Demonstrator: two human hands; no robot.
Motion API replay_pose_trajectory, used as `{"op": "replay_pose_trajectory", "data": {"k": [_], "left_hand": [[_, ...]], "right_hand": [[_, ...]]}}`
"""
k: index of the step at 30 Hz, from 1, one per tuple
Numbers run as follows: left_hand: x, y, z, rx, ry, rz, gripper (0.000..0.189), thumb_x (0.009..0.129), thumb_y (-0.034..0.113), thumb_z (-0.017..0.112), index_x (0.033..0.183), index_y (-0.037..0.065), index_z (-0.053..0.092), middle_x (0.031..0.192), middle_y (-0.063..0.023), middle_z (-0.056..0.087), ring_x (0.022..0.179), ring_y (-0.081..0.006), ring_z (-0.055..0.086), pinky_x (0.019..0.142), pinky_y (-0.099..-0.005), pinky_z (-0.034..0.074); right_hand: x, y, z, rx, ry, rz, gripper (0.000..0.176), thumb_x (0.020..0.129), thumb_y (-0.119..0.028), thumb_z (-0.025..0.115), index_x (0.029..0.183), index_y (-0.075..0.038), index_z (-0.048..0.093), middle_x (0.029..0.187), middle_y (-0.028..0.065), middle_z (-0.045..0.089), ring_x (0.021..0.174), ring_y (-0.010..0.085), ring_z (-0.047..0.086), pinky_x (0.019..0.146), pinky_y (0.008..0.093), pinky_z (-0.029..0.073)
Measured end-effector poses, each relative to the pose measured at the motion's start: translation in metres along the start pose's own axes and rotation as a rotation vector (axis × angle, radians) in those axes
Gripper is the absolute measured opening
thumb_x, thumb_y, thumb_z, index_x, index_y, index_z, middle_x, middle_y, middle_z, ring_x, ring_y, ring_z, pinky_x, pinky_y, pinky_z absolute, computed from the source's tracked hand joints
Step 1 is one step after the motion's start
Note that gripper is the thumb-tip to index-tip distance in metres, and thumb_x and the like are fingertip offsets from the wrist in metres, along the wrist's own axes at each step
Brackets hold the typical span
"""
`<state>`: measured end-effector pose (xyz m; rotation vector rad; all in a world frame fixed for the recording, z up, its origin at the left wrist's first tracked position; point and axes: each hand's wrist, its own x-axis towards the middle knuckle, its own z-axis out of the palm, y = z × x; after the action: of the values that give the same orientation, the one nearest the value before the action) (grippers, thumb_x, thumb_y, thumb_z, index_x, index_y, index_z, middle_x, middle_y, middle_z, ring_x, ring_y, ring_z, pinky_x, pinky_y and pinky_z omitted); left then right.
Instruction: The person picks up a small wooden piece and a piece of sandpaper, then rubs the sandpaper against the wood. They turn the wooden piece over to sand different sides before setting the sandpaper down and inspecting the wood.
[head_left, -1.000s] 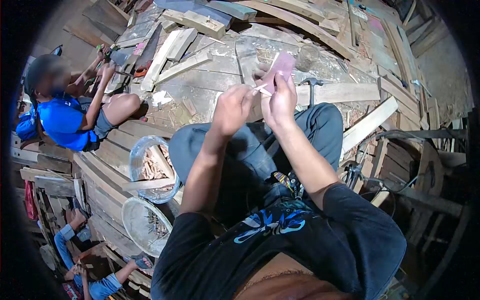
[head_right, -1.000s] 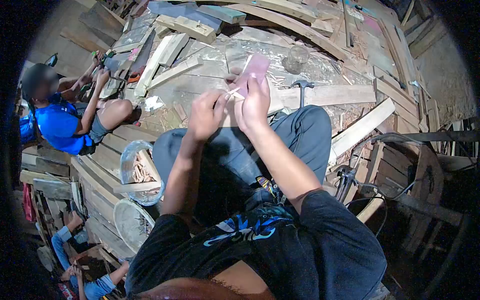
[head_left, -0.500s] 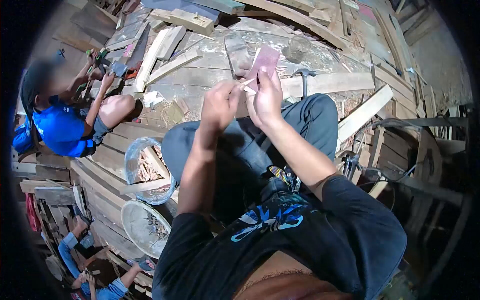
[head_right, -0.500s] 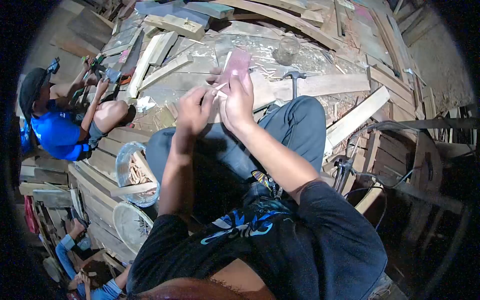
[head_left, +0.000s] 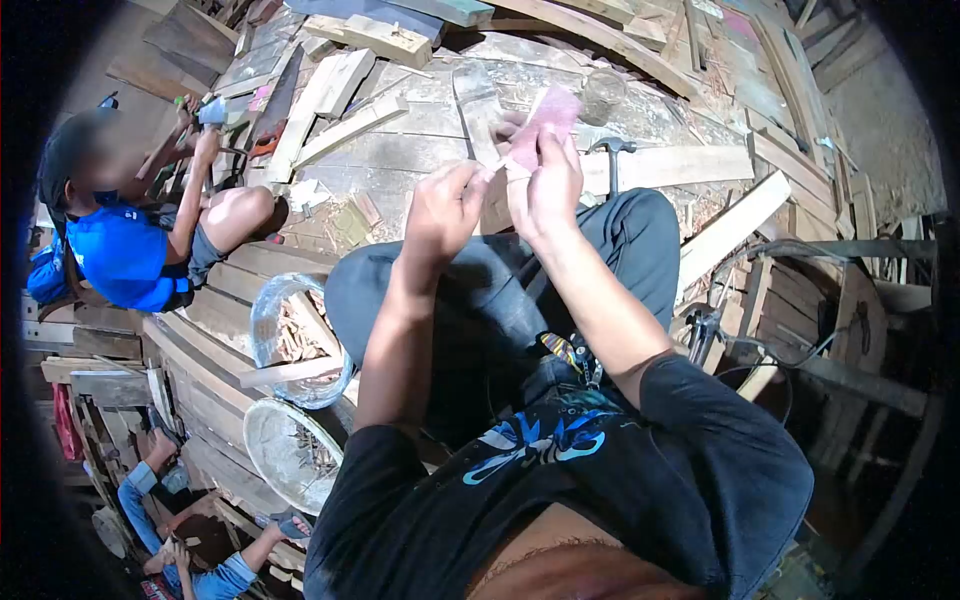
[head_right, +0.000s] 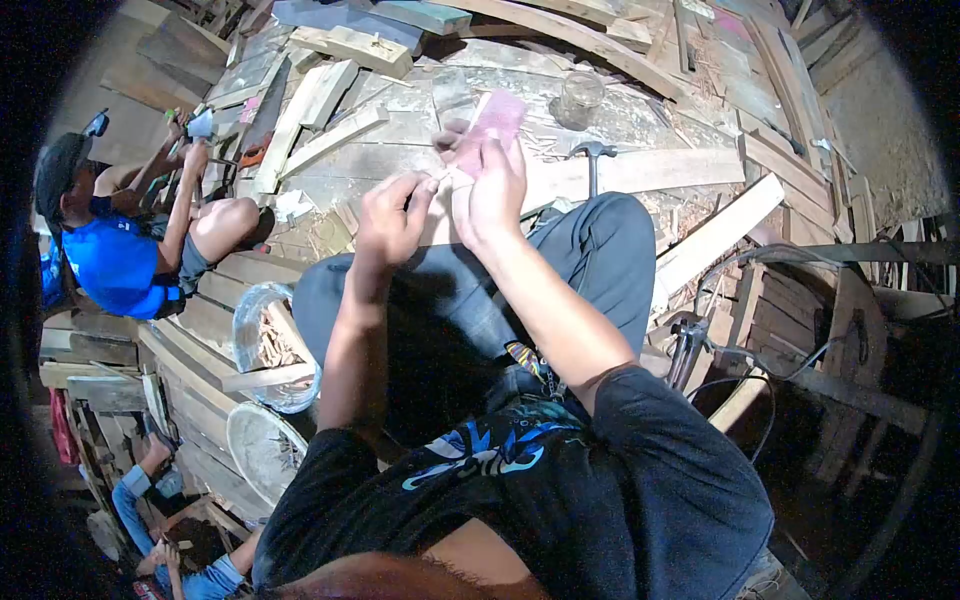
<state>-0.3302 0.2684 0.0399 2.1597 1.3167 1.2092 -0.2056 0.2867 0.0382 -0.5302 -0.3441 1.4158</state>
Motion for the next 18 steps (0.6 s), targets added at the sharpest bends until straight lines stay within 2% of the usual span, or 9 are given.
{"op": "replay_pose_trajectory", "data": {"k": [2,5,7,8,11,12,14,17,18], "left_hand": [[0.001,-0.001,0.000,-0.012,0.015,-0.005,0.012,0.090,0.008,0.061,0.093,-0.002,0.067,0.088,-0.0212,0.067,0.082,-0.0390,0.065,0.073,-0.0401,0.051],[-0.002,-0.003,-0.002,0.041,-0.020,-0.025,0.014,0.091,0.011,0.061,0.093,-0.002,0.067,0.087,-0.0218,0.067,0.082,-0.0392,0.065,0.073,-0.0417,0.051],[-0.001,-0.003,-0.001,0.055,-0.053,-0.054,0.015,0.092,0.012,0.060,0.093,-0.002,0.067,0.087,-0.0218,0.067,0.082,-0.0394,0.065,0.073,-0.0422,0.051],[-0.003,-0.014,0.000,0.210,-0.115,-0.106,0.018,0.093,0.015,0.060,0.094,-0.002,0.067,0.086,-0.0210,0.067,0.081,-0.0385,0.065,0.072,-0.0418,0.051],[-0.001,-0.011,-0.005,0.135,0.055,-0.186,0.017,0.092,0.015,0.062,0.093,-0.001,0.067,0.086,-0.0196,0.067,0.079,-0.0351,0.066,0.071,-0.0389,0.050],[0.002,-0.003,-0.006,0.060,0.114,-0.177,0.015,0.090,0.014,0.066,0.095,0.000,0.068,0.085,-0.0165,0.067,0.075,-0.0273,0.065,0.069,-0.0342,0.050],[0.004,0.003,-0.004,-0.025,0.140,-0.180,0.015,0.088,0.012,0.067,0.096,0.000,0.069,0.084,-0.0140,0.067,0.073,-0.0227,0.063,0.068,-0.0320,0.049],[0.003,0.005,-0.007,-0.061,0.197,-0.159,0.016,0.086,0.010,0.070,0.099,0.002,0.070,0.082,-0.0098,0.065,0.069,-0.0160,0.057,0.065,-0.0286,0.047],[0.003,0.001,-0.006,-0.050,0.228,-0.160,0.016,0.085,0.009,0.070,0.099,0.002,0.070,0.082,-0.0094,0.064,0.066,-0.0157,0.055,0.064,-0.0285,0.046]], "right_hand": [[0.001,0.003,-0.002,-0.035,-0.010,-0.027,0.027,0.105,-0.019,0.038,0.123,-0.001,0.046,0.106,0.0173,0.062,0.090,0.0252,0.063,0.079,0.0381,0.053],[-0.003,-0.001,-0.001,-0.055,-0.022,0.045,0.027,0.104,-0.016,0.037,0.123,0.001,0.045,0.107,0.0188,0.062,0.092,0.0279,0.064,0.083,0.0399,0.054],[0.013,-0.007,-0.009,-0.003,0.046,-0.077,0.028,0.103,-0.015,0.035,0.123,0.002,0.045,0.108,0.0196,0.062,0.094,0.0295,0.065,0.087,0.0411,0.053],[0.020,-0.016,-0.013,0.023,0.061,-0.106,0.029,0.103,-0.014,0.032,0.124,0.002,0.045,0.108,0.0201,0.062,0.095,0.0303,0.065,0.088,0.0424,0.053],[0.024,-0.031,-0.017,-0.090,0.008,-0.128,0.031,0.102,-0.014,0.032,0.125,0.001,0.044,0.114,0.0210,0.062,0.099,0.0307,0.065,0.088,0.0414,0.053],[0.023,-0.032,-0.020,-0.106,-0.004,-0.113,0.031,0.102,-0.014,0.032,0.125,0.001,0.045,0.115,0.0212,0.062,0.101,0.0307,0.065,0.089,0.0413,0.053],[0.024,-0.032,-0.026,-0.141,-0.037,-0.080,0.031,0.102,-0.014,0.032,0.125,0.001,0.045,0.117,0.0216,0.062,0.103,0.0308,0.065,0.090,0.0411,0.053],[0.030,-0.025,-0.042,-0.327,-0.095,-0.029,0.028,0.102,-0.016,0.038,0.121,0.000,0.050,0.113,0.0156,0.063,0.096,0.0233,0.065,0.087,0.0349,0.052],[0.037,-0.015,-0.064,-0.475,-0.059,-0.039,0.024,0.100,-0.018,0.045,0.115,-0.002,0.057,0.099,0.0054,0.063,0.084,0.0139,0.061,0.077,0.0274,0.048]]}}
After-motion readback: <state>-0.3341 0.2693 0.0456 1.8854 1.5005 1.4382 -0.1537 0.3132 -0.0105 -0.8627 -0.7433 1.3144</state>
